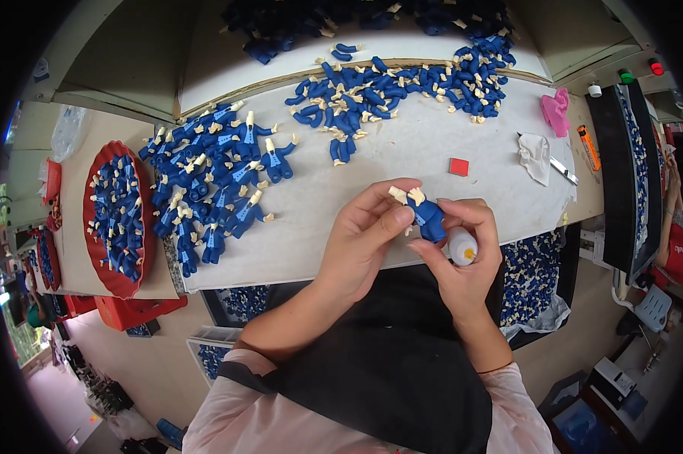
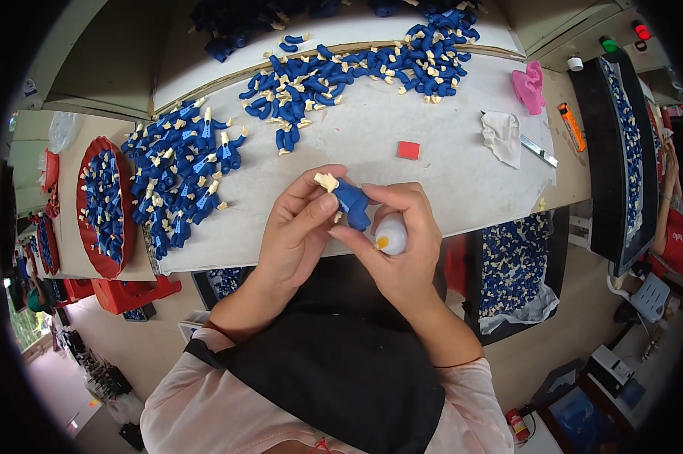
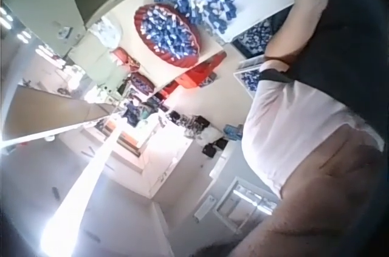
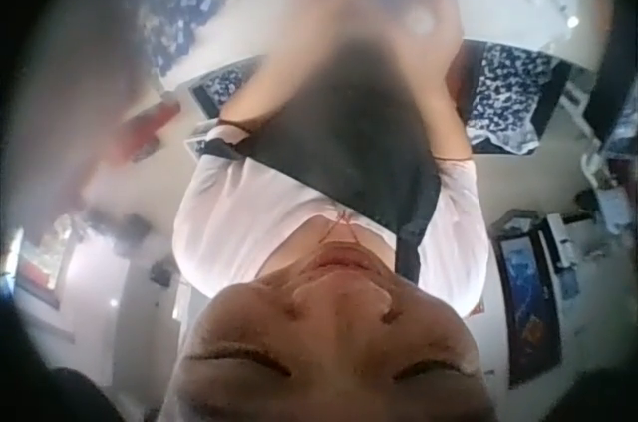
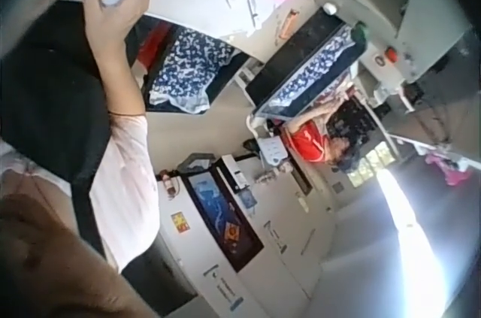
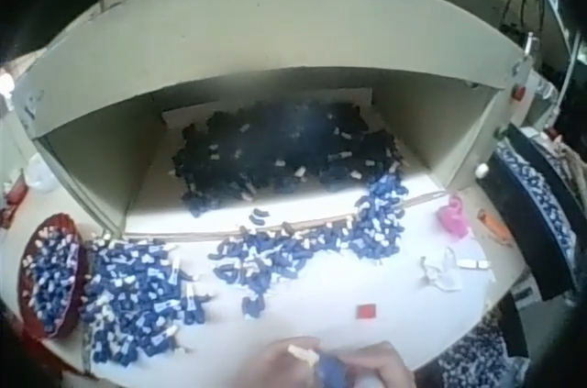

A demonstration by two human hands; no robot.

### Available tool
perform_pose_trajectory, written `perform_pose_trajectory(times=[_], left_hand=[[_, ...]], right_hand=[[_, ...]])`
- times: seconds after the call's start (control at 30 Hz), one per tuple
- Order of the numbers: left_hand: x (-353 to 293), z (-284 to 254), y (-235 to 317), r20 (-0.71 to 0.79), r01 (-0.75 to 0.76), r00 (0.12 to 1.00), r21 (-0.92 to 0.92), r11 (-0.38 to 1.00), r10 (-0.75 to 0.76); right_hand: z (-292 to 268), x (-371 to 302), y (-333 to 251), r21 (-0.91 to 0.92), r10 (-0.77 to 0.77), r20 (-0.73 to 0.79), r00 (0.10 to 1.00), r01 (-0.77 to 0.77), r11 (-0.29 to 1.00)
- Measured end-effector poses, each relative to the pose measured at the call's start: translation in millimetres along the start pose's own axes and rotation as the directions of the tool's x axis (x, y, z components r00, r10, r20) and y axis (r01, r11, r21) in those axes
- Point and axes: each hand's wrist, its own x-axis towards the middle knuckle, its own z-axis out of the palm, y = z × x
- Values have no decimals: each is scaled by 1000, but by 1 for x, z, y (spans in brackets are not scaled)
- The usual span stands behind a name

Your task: The person applies glue from a bottle to small blue plastic bodies, then attaches white plastic heads to them by hand.

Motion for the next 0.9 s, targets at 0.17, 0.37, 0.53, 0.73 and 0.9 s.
perform_pose_trajectory(times=[0.17, 0.37, 0.53, 0.73, 0.9], left_hand=[[-1, -2, 0, -32, 60, 998, -21, 998, -60], [-3, -1, 3, -48, 99, 994, -32, 995, -101], [-4, 0, 1, 118, -345, 938, 443, 828, 327], [-2, -3, -3, 219, -496, 847, 653, 573, 484], [-3, -5, -3, 223, -498, 840, 679, 539, 495]], right_hand=[[-1, 0, 1, 61, 12, 38, 999, -14, 998], [-5, 2, 0, 54, -43, 36, 998, 41, 998], [-14, 9, -9, -64, -85, 13, 996, 85, 994], [-9, 11, -11, -139, -127, 28, 992, 130, 982], [-5, 10, -10, -100, -132, 43, 990, 136, 986]])
